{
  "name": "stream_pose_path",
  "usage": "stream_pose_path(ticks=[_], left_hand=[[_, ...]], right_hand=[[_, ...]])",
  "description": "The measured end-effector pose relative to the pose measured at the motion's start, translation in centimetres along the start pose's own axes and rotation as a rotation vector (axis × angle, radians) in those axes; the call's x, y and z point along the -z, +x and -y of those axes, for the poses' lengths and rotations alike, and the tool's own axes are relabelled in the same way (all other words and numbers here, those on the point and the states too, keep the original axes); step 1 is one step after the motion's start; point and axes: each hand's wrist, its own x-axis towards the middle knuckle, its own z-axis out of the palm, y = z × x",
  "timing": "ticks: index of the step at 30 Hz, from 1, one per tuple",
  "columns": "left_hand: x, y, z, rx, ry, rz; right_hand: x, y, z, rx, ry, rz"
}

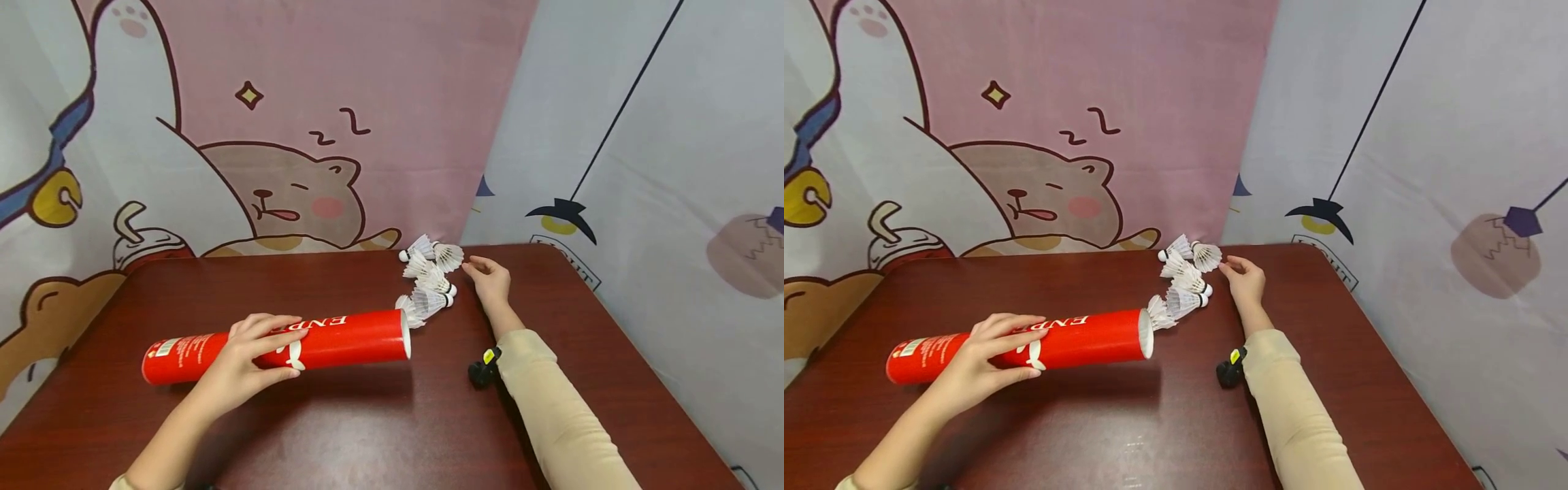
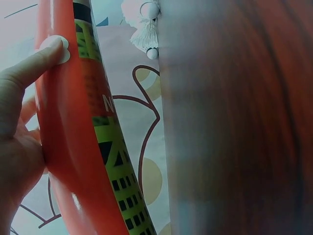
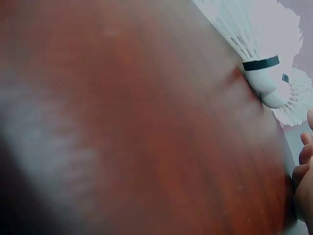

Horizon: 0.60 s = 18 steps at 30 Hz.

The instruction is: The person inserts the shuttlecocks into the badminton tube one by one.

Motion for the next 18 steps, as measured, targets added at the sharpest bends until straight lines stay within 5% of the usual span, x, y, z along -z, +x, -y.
stream_pose_path(ticks=[18], left_hand=[[-0.2, 0.1, 0.0, -0.031, 0.014, -0.020]], right_hand=[[-0.8, 2.7, 0.7, -0.133, -0.180, 0.093]])
